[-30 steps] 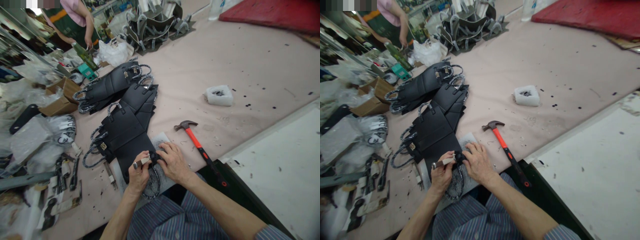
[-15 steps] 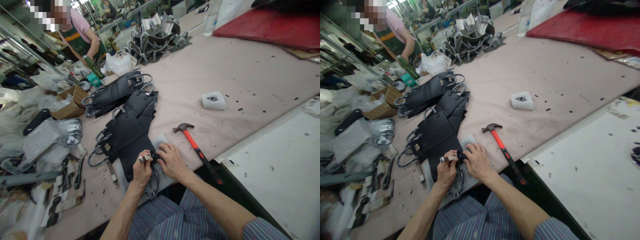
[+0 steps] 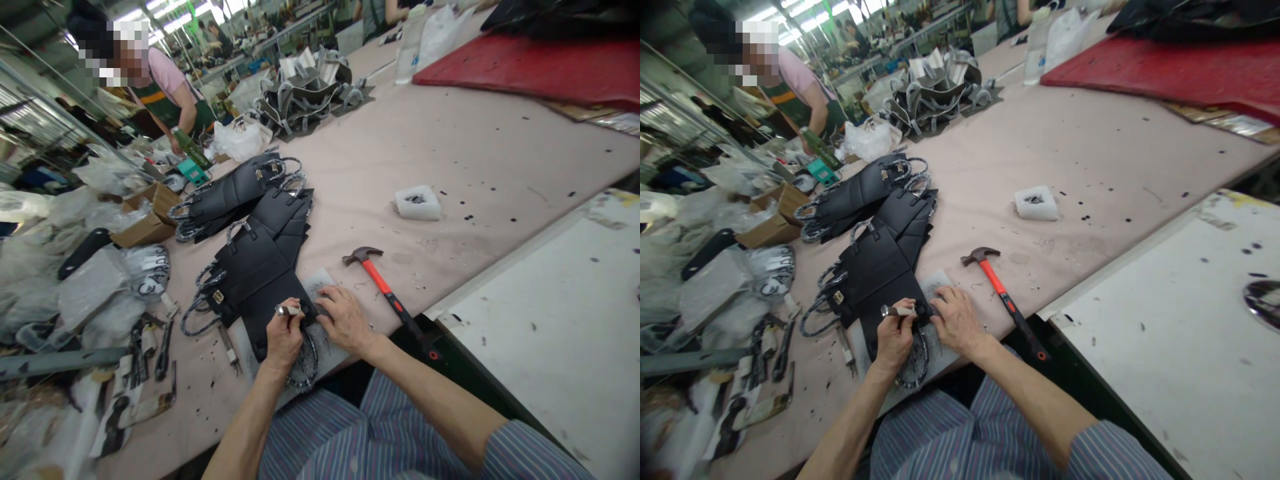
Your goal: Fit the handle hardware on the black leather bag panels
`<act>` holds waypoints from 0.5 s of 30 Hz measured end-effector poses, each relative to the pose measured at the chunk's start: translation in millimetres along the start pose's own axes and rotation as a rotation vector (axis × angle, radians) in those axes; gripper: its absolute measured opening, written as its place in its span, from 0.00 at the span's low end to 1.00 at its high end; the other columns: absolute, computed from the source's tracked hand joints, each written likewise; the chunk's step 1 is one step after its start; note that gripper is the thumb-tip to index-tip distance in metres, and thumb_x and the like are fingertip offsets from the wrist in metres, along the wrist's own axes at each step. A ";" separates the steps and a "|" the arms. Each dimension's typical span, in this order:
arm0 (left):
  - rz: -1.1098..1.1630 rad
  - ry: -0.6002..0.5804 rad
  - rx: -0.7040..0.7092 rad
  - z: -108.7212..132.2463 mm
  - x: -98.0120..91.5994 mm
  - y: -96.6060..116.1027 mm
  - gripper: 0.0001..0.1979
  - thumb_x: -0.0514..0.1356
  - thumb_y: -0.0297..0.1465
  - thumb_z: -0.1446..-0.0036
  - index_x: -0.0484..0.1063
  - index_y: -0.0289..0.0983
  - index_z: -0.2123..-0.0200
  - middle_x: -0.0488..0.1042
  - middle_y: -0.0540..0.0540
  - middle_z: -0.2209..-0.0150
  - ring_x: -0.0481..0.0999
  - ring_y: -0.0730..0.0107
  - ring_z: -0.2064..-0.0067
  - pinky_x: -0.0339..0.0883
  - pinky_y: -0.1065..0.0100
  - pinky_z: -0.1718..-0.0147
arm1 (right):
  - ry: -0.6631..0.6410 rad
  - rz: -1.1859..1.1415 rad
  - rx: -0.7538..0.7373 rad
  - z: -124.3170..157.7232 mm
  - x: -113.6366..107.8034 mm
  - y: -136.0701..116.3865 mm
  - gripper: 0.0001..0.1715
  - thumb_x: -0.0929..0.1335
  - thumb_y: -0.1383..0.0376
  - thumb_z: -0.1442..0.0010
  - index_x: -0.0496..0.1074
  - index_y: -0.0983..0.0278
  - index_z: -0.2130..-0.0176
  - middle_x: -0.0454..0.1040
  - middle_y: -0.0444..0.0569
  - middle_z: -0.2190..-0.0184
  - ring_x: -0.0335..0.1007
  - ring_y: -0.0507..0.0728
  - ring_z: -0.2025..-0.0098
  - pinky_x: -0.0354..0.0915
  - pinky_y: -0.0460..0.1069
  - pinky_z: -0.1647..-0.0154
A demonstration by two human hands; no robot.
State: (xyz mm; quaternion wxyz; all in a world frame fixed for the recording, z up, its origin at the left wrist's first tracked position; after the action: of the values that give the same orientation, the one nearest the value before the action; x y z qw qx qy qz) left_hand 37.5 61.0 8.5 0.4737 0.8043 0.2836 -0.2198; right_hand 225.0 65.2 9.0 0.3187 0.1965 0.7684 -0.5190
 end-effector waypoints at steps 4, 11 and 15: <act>0.027 0.006 -0.010 -0.9 2.0 3.4 0.05 0.58 0.26 0.39 0.73 0.38 0.60 0.80 0.43 0.57 0.82 0.61 0.52 0.77 0.58 0.49 | 0.108 0.075 0.121 2.3 -26.5 23.3 0.18 0.68 0.66 0.37 0.72 0.66 0.47 0.69 0.59 0.43 0.64 0.66 0.41 0.63 0.61 0.41; 0.073 0.015 -0.066 1.2 3.6 6.1 0.05 0.58 0.26 0.39 0.72 0.39 0.60 0.80 0.43 0.56 0.82 0.62 0.52 0.76 0.59 0.49 | -0.013 0.371 0.484 23.0 -72.9 72.2 0.21 0.68 0.66 0.38 0.70 0.67 0.46 0.72 0.60 0.54 0.68 0.66 0.52 0.65 0.58 0.51; 0.098 -0.001 -0.092 3.0 4.0 6.3 0.08 0.58 0.25 0.39 0.73 0.39 0.57 0.81 0.44 0.56 0.82 0.63 0.53 0.76 0.62 0.50 | -0.051 -0.245 0.853 23.4 -76.4 79.0 0.06 0.67 0.70 0.42 0.69 0.63 0.61 0.69 0.49 0.67 0.69 0.57 0.64 0.66 0.50 0.62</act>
State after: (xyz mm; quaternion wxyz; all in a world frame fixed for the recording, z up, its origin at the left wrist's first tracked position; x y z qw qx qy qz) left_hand 44.4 56.9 8.7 0.5203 0.7947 0.2533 -0.1832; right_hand 336.6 76.2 2.9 0.1643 0.2049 0.4952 -0.8281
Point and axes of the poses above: each hand's wrist, its own z-axis away from the middle knuckle, its own x-axis out of the palm, y = z × x, the point moved 2 cm from there along -z, towards the middle knuckle
